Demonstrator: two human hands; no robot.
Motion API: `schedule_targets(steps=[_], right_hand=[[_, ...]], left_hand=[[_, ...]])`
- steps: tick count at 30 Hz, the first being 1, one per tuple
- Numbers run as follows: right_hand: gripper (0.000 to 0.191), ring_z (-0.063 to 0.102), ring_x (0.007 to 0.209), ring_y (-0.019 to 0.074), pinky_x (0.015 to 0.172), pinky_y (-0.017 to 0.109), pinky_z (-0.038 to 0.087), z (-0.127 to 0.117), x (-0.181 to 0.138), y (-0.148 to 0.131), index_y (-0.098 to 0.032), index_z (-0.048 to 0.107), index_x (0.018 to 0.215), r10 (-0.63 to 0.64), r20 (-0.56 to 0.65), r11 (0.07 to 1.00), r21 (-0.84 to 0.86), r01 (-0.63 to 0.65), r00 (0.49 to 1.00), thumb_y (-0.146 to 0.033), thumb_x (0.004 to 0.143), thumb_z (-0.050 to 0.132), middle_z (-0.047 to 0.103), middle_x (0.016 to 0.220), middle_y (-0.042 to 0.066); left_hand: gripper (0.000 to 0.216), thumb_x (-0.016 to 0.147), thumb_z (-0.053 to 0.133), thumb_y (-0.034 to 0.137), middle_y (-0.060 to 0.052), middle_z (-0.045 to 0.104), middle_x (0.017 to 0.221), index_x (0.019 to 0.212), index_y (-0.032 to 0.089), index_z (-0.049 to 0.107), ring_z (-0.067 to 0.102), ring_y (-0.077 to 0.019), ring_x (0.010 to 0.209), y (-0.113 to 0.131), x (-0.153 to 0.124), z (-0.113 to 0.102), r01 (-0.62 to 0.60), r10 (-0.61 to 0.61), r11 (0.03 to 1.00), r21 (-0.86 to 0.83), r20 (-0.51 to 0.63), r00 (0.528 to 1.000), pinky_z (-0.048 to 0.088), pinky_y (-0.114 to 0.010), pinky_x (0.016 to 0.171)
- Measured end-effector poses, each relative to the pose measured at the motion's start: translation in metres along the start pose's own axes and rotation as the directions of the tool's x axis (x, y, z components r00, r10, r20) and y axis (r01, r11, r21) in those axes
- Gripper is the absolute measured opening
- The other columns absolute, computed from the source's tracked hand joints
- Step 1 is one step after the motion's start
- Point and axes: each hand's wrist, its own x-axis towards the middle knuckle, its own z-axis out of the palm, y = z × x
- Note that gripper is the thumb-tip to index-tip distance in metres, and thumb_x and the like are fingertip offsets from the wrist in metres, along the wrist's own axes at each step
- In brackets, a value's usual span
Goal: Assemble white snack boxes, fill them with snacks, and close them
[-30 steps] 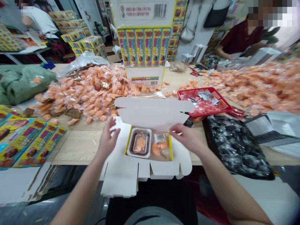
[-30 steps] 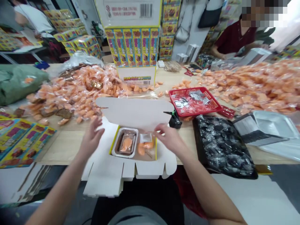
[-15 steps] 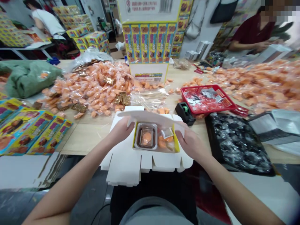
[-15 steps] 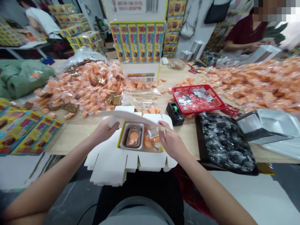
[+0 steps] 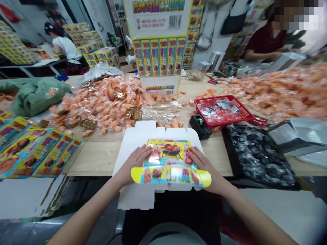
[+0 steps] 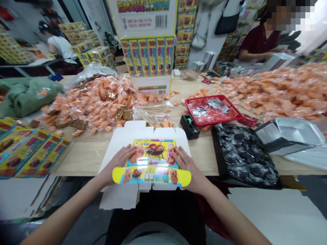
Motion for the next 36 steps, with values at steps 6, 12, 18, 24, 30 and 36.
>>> schedule_targets(steps=[6, 12, 18, 24, 30, 36], right_hand=[[0.059, 0.059, 0.113, 0.0311, 0.096, 0.048, 0.05, -0.032, 0.079, 0.016, -0.022, 0.056, 0.124, 0.335, 0.145, 0.763, 0.537, -0.359, 0.931, -0.053, 0.076, 0.069, 0.062, 0.124, 0.011], [0.047, 0.064, 0.079, 0.0199, 0.07, 0.034, 0.053, -0.082, 0.133, 0.028, -0.021, 0.059, 0.121, 0.317, 0.09, 0.855, 0.403, -0.325, 0.944, -0.053, 0.088, 0.05, 0.066, 0.098, 0.007], [0.021, 0.057, 0.048, 0.0143, 0.045, 0.023, 0.038, -0.097, 0.18, -0.007, -0.02, 0.058, 0.101, 0.355, 0.338, 0.915, 0.065, -0.398, 0.872, -0.034, 0.094, 0.043, 0.06, 0.059, -0.001], [0.025, 0.063, 0.064, 0.0171, 0.059, 0.026, 0.041, -0.078, 0.141, -0.012, -0.02, 0.059, 0.091, 0.151, 0.035, 0.977, -0.159, -0.144, 0.988, -0.036, 0.095, 0.04, 0.067, 0.074, 0.004], [0.025, 0.058, 0.055, 0.0146, 0.055, 0.024, 0.039, -0.074, 0.138, -0.009, -0.021, 0.059, 0.087, 0.189, -0.084, 0.973, -0.122, -0.198, 0.978, -0.035, 0.096, 0.041, 0.063, 0.065, 0.0], [0.021, 0.062, 0.071, 0.0179, 0.063, 0.028, 0.046, -0.06, 0.115, -0.004, -0.017, 0.061, 0.104, -0.229, -0.136, 0.942, -0.281, 0.184, 0.964, -0.028, 0.097, 0.045, 0.069, 0.082, 0.006]], left_hand=[[0.076, 0.071, 0.075, 0.055, -0.016, 0.058, 0.133, 0.131, 0.018, 0.049, 0.056, -0.0356, 0.121, -0.008, 0.057, -0.037, 0.25, -0.288, 0.697, -0.672, 0.057, 0.956, 0.05, -0.047, 0.098], [0.076, 0.069, 0.079, 0.048, -0.014, 0.062, 0.128, 0.131, 0.02, 0.046, 0.062, -0.0298, 0.113, -0.026, 0.052, -0.011, 0.282, -0.444, 0.563, -0.777, 0.004, 0.896, 0.054, -0.04, 0.091], [0.076, 0.072, 0.078, 0.047, -0.014, 0.063, 0.127, 0.135, 0.021, 0.044, 0.064, -0.03, 0.111, -0.031, 0.048, -0.011, 0.328, -0.454, 0.552, -0.767, 0.053, 0.889, 0.055, -0.041, 0.089], [0.069, 0.071, 0.078, 0.045, -0.012, 0.063, 0.127, 0.129, 0.021, 0.048, 0.063, -0.0294, 0.112, -0.023, 0.049, -0.007, 0.253, -0.43, 0.589, -0.768, -0.032, 0.902, 0.055, -0.04, 0.091], [0.072, 0.072, 0.078, 0.043, -0.012, 0.061, 0.129, 0.131, 0.021, 0.043, 0.063, -0.0281, 0.111, -0.012, 0.045, -0.005, 0.273, -0.433, 0.557, -0.784, 0.006, 0.901, 0.056, -0.039, 0.089], [0.104, 0.073, 0.078, 0.042, -0.009, 0.057, 0.124, 0.149, 0.031, 0.007, 0.065, -0.0247, 0.104, -0.006, 0.045, 0.011, 0.167, -0.488, 0.577, -0.799, -0.175, 0.855, 0.056, -0.041, 0.086]])
